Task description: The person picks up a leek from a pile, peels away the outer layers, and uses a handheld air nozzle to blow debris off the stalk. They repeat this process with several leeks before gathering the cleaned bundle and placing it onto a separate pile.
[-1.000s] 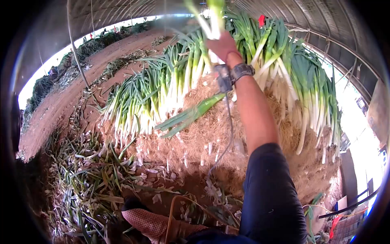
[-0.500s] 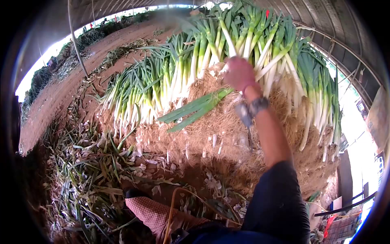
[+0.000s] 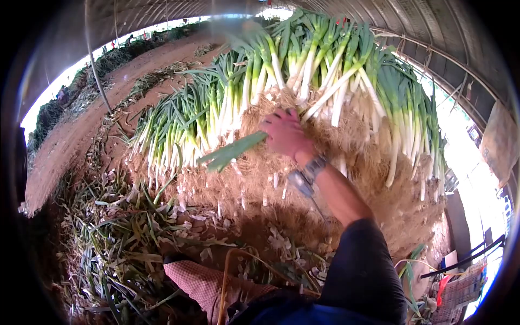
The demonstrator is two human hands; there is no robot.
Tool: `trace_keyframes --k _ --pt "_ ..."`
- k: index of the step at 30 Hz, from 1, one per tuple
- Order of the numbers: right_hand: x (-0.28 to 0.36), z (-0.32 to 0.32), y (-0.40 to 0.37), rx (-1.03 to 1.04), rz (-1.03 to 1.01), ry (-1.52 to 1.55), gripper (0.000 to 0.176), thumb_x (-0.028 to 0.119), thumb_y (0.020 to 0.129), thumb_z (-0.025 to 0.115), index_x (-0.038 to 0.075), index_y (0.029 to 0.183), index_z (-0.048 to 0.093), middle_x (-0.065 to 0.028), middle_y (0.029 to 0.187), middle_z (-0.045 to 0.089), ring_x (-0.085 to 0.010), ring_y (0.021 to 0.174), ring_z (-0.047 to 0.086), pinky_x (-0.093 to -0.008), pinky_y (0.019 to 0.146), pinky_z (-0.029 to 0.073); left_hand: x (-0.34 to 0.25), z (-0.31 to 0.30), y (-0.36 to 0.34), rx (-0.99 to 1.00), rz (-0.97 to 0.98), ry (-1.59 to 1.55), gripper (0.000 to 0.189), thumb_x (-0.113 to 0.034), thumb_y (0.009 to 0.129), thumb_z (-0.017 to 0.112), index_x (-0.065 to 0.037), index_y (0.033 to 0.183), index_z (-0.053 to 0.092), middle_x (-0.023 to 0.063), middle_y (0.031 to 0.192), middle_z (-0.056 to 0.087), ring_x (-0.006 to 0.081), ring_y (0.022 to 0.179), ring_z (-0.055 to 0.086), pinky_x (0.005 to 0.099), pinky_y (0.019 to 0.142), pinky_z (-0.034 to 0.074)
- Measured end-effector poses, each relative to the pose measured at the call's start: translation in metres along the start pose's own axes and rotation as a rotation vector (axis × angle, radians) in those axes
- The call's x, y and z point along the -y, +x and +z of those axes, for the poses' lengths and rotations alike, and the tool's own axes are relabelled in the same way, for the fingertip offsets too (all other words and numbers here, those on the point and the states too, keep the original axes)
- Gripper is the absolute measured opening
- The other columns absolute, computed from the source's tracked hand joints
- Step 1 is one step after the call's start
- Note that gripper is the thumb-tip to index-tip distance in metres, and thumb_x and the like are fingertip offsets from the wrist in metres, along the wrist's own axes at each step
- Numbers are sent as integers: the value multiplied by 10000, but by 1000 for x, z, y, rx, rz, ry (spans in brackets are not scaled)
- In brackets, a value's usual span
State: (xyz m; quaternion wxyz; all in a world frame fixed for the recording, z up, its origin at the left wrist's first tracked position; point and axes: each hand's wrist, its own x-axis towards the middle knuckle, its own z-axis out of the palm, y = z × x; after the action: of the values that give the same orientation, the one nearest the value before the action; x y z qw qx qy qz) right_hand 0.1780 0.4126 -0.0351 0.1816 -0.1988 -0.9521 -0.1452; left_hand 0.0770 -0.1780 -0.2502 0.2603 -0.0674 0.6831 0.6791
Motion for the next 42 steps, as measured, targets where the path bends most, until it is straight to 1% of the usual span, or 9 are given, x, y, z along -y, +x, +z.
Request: trace_keyframes --k 6,9,15,19,26,31,32,36,42 --pt "33 -20 8 5 113 133 196 79 925 659 218 1022 757 18 1118 695 -205 1138 572 -428 1198 303 6 -7 -11 1 -29 -62 431 1 953 737 8 1366 614 110 1143 740 263 1050 722 403 943 593" --pt "78 -23 -5 -101 -333 155 162 98 929 679 220 1008 752 35 1043 695 -200 1028 591 -424 1126 359 11 -11 -18 13 -46 -92 434 5 951 739 9 1366 613 111 1143 739 262 1049 722 402 945 593" --pt "221 -51 -18 -242 -657 353 149 191 979 688 77 908 623 -19 836 559 -123 634 491 -273 526 460 2 -6 -17 269 -35 -357 440 14 947 741 12 1368 611 111 1143 739 260 1047 721 401 947 593" --pt "311 -80 -70 -25 -918 608 173 169 982 674 -1 1009 684 -128 945 629 -206 704 646 -361 594 607 -22 71 -31 203 511 39 477 -101 976 747 37 1414 619 110 1308 682 236 1198 651 331 1060 494" --pt "363 -67 -75 256 -706 1156 410 274 887 778 -7 1154 646 -192 1025 699 -388 890 731 -489 779 607 39 66 31 -242 635 94 415 -151 1000 717 26 1364 621 72 1254 687 212 1158 649 352 969 529" --pt "349 -15 -121 218 -668 1102 661 345 980 726 -33 1476 507 -206 985 733 -391 836 743 -505 759 599 -82 45 -17 532 571 -773 465 -382 1087 606 -73 1433 571 20 1150 644 171 1010 632 350 869 576" --pt "352 -7 -132 357 -644 994 671 361 992 716 -27 1494 497 -207 973 734 -383 815 745 -501 736 602 -88 49 -24 152 446 -843 589 -464 1053 659 -56 1461 541 31 1060 621 166 910 604 348 840 575" --pt "315 -26 -113 368 -506 1298 413 234 1007 713 39 1352 597 -137 864 727 -287 663 724 -445 616 619 -121 60 -28 264 647 -526 700 -501 1051 658 -17 1520 471 117 1255 672 233 1089 694 401 923 615" --pt "153 -94 -5 -323 55 1009 431 220 1063 663 72 1464 612 -76 936 761 -43 625 626 -184 508 535 -135 95 -26 463 759 -203 889 -560 994 724 38 1580 426 142 1291 736 261 1100 757 395 919 640"
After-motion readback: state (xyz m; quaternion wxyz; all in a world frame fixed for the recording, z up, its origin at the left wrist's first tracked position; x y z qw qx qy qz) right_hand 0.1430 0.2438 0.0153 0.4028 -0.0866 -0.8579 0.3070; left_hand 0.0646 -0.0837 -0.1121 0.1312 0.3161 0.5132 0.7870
